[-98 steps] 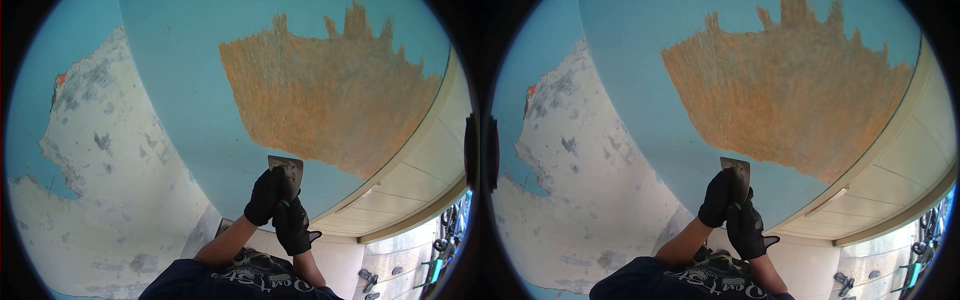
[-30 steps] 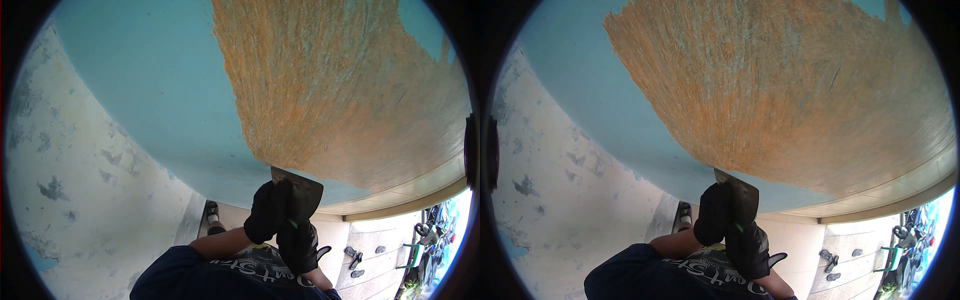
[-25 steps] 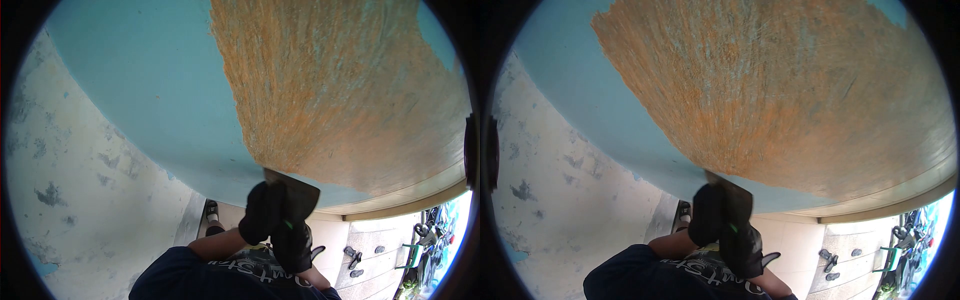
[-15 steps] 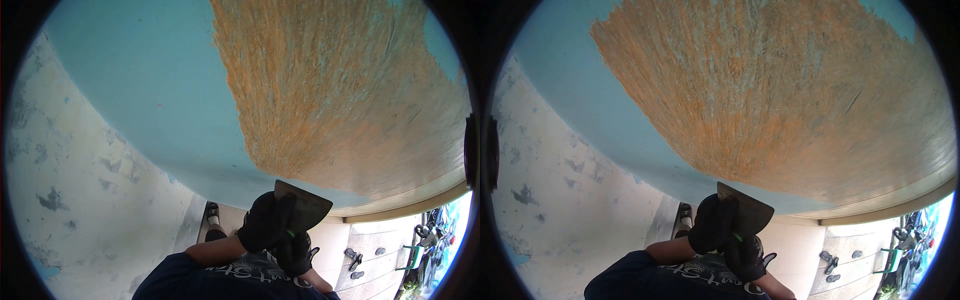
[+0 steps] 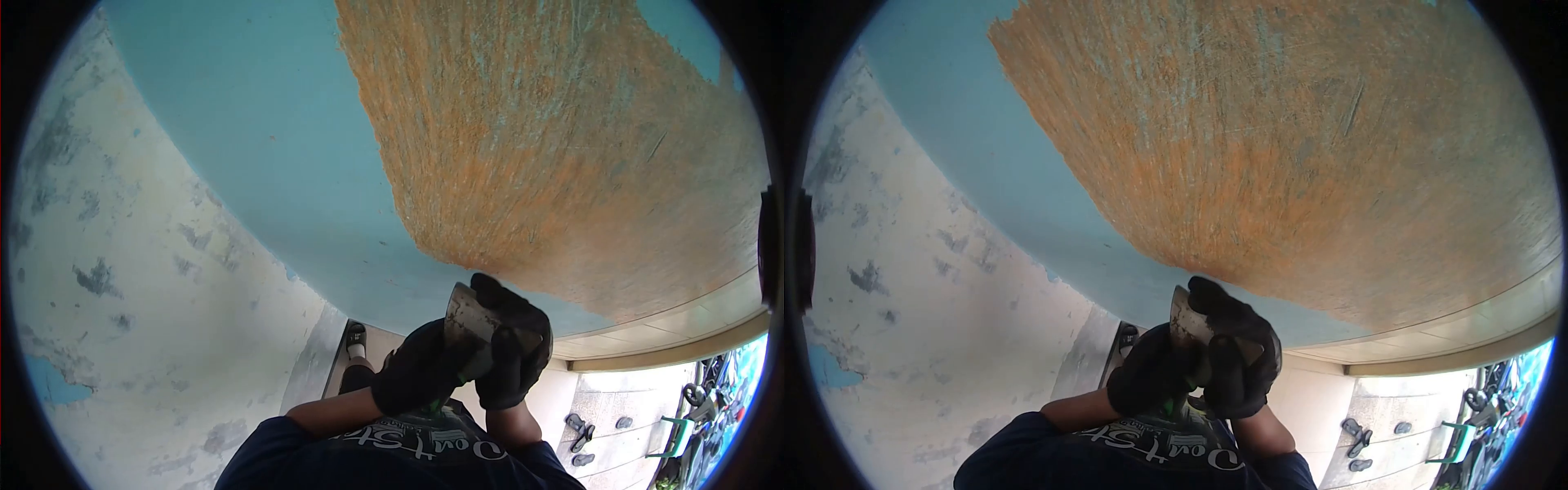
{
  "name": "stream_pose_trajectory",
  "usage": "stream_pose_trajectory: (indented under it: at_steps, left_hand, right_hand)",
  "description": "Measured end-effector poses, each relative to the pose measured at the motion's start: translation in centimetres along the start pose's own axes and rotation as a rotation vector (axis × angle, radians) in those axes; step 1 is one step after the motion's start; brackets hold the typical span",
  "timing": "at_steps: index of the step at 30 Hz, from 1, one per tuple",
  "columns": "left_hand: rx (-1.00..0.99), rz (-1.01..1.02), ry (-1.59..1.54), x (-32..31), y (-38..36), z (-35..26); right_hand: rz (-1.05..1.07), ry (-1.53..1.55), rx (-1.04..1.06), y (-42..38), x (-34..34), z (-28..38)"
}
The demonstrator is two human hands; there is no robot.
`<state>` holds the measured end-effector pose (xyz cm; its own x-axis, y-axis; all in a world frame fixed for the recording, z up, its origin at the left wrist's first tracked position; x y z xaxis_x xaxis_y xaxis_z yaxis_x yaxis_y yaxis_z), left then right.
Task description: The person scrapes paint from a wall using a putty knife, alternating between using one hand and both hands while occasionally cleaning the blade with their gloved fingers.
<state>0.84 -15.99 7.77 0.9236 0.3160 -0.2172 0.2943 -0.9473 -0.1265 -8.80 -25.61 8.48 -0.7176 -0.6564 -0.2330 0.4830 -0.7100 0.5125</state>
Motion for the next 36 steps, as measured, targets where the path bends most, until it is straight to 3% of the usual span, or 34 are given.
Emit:
stream_pose_trajectory:
  at_steps: [5, 6, 7, 8, 10, 12, 14, 16, 17, 19, 26, 29, 31, 32, 34, 35, 36]
  left_hand:
    - [-0.084, 0.113, -0.169, 0.7, -2.9, 3.8]
    - [-0.071, 0.158, -0.189, 0.6, -3.4, 5.0]
    - [-0.043, 0.068, -0.293, 0.0, -3.7, 5.6]
    - [-0.045, 0.063, -0.298, 0.3, -3.7, 6.1]
    - [-0.061, 0.082, -0.058, 0.9, -3.9, 6.8]
    - [-0.065, 0.080, -0.134, 1.3, -4.0, 9.9]
    - [-0.069, 0.077, -0.210, 1.7, -3.8, 9.3]
    - [-0.237, 0.123, 0.187, 2.0, -4.2, 8.0]
    - [-0.232, 0.118, 0.179, 1.9, -4.2, 7.8]
    - [-0.327, 0.038, 0.308, 1.8, -4.0, 7.5]
    - [-0.289, 0.084, 0.326, 2.0, -3.7, 5.8]
    - [-0.182, 0.053, 0.232, 1.8, -4.6, 6.9]
    - [0.006, 0.080, 0.051, 1.7, -5.3, 8.7]
    - [0.004, 0.077, 0.049, 1.5, -5.4, 10.7]
    - [-0.190, 0.088, 0.378, 1.3, -4.3, 12.8]
    - [-0.192, 0.085, 0.377, 1.4, -4.2, 12.2]
    - [-0.243, 0.082, 0.168, 1.5, -4.2, 11.5]
  right_hand:
    - [0.091, -0.082, 0.120, 3.4, -0.6, -0.2]
    - [0.109, -0.002, 0.225, 3.7, -0.7, -1.0]
    - [0.126, 0.078, 0.328, 3.9, -0.8, -1.5]
    - [0.132, 0.080, 0.325, 4.0, -0.9, -1.4]
    - [0.185, 0.498, 0.054, 4.2, -1.4, -1.1]
    - [0.229, 0.469, 0.117, 4.7, -1.9, -1.0]
    - [0.273, 0.442, 0.180, 5.4, -2.0, -0.6]
    - [0.396, 0.308, 0.248, 5.7, -1.3, 0.1]
    - [0.551, 0.336, 0.394, 7.2, -1.1, -0.1]
    - [0.534, 0.318, 0.362, 7.1, -0.9, -0.1]
    - [0.492, 0.227, 0.261, 7.6, 0.1, 0.0]
    - [0.507, 0.199, 0.270, 8.1, 0.3, -0.3]
    - [0.516, 0.177, 0.274, 7.8, 0.7, -0.2]
    - [0.521, 0.166, 0.276, 8.0, 0.2, -0.4]
    - [0.532, 0.144, 0.286, 8.7, -0.6, -0.7]
    - [0.538, 0.134, 0.288, 8.8, -0.9, -0.8]
    - [0.543, 0.124, 0.289, 7.8, -1.2, -0.6]
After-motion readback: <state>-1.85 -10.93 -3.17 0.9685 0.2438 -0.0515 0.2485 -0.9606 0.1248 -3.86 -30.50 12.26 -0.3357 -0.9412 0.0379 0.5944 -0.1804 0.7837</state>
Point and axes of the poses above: each hand's wrist, its own y-axis towards the middle knuckle, its own x-axis out of the back of the hand, z = x × y, the point moved 1 cm from there along y, towards the middle knuckle, and after that the axes turned 3 degrees about -x, right-handed, at the moved point
